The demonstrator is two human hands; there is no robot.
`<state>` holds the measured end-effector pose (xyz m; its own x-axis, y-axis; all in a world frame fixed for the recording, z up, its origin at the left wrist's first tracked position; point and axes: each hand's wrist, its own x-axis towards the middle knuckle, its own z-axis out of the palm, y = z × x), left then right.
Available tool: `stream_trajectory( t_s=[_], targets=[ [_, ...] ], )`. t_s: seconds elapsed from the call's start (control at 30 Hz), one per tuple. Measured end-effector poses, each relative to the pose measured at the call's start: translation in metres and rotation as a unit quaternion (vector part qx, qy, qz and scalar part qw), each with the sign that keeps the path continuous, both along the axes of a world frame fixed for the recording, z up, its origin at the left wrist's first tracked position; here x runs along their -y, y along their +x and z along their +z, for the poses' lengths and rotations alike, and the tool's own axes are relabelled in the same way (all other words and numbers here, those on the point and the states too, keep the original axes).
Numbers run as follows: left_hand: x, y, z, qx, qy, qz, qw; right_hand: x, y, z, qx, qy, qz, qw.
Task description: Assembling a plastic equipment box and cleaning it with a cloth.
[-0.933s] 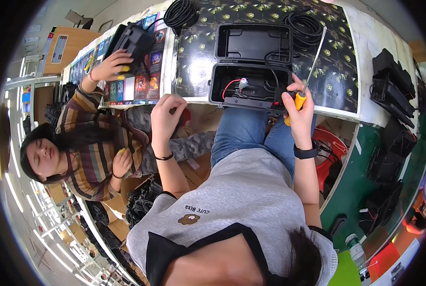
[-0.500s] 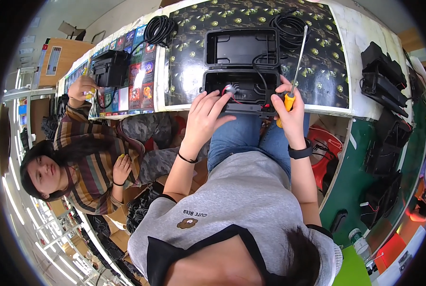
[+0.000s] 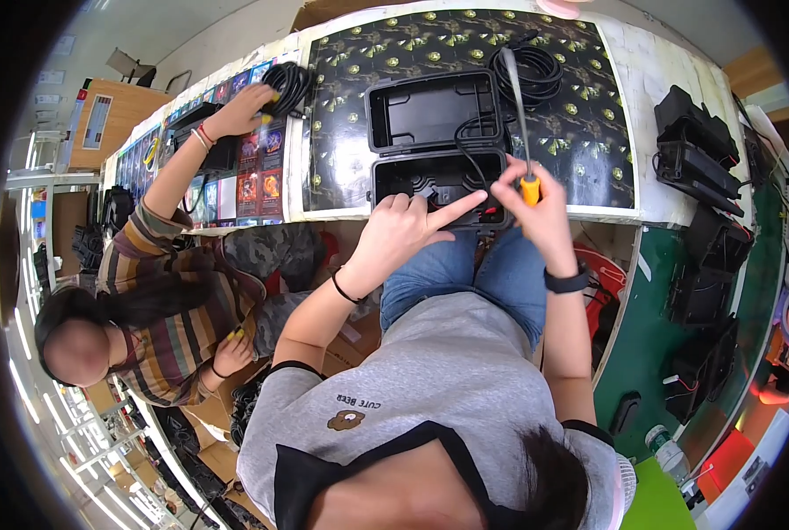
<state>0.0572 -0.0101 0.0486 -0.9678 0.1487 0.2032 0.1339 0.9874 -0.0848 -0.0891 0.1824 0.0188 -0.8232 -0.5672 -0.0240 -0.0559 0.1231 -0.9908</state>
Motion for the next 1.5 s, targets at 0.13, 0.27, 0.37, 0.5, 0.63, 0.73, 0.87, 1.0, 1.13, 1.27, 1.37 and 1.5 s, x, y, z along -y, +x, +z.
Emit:
stream_trajectory(
  t_s=[0.13, 0.27, 0.37, 0.5, 0.63, 0.73, 0.87, 1.0, 1.13, 1.27, 1.37, 1.5],
  targets=[
    [-0.001, 0.001, -0.007, -0.009, -0.091, -0.022, 0.996, 0.023, -0.055, 0.023, -0.037, -0.036, -0.084, 0.995],
    [0.001, 0.006, -0.017, -0.026, -0.065, -0.018, 0.997, 0.059, -0.098, 0.039, -0.124, 0.096, -0.077, 0.985],
    [0.003, 0.007, -0.02, -0.06, -0.029, -0.011, 0.998, 0.076, -0.106, 0.042, -0.129, 0.135, 0.062, 0.98],
    [-0.002, 0.006, -0.015, -0.059, -0.064, 0.006, 0.996, 0.083, -0.105, 0.047, -0.134, 0.169, 0.059, 0.975],
    [-0.001, 0.002, -0.003, -0.008, -0.039, 0.006, 0.999, 0.075, -0.088, 0.058, -0.289, 0.115, 0.0, 0.95],
    [0.006, -0.006, 0.005, 0.022, 0.051, -0.012, 0.998, 0.066, -0.071, 0.071, -0.263, 0.001, 0.007, 0.965],
    [0.02, -0.025, 0.015, 0.102, 0.141, -0.022, 0.985, 0.053, -0.055, 0.089, -0.254, 0.053, -0.005, 0.966],
    [0.027, -0.032, 0.021, 0.107, 0.167, -0.033, 0.98, 0.051, -0.046, 0.093, -0.301, 0.061, -0.013, 0.951],
    [0.022, -0.024, 0.02, 0.098, 0.165, 0.004, 0.981, 0.047, -0.036, 0.09, -0.28, 0.04, -0.017, 0.959],
    [0.015, -0.006, 0.012, 0.043, 0.115, 0.048, 0.991, 0.038, -0.024, 0.088, -0.25, 0.009, -0.01, 0.968],
    [0.011, 0.012, 0.002, -0.041, 0.136, 0.102, 0.985, 0.033, -0.019, 0.088, -0.227, -0.009, 0.003, 0.974],
    [0.012, 0.031, -0.019, -0.153, 0.19, 0.154, 0.957, 0.029, -0.017, 0.086, -0.218, -0.016, 0.013, 0.976]
  ],
)
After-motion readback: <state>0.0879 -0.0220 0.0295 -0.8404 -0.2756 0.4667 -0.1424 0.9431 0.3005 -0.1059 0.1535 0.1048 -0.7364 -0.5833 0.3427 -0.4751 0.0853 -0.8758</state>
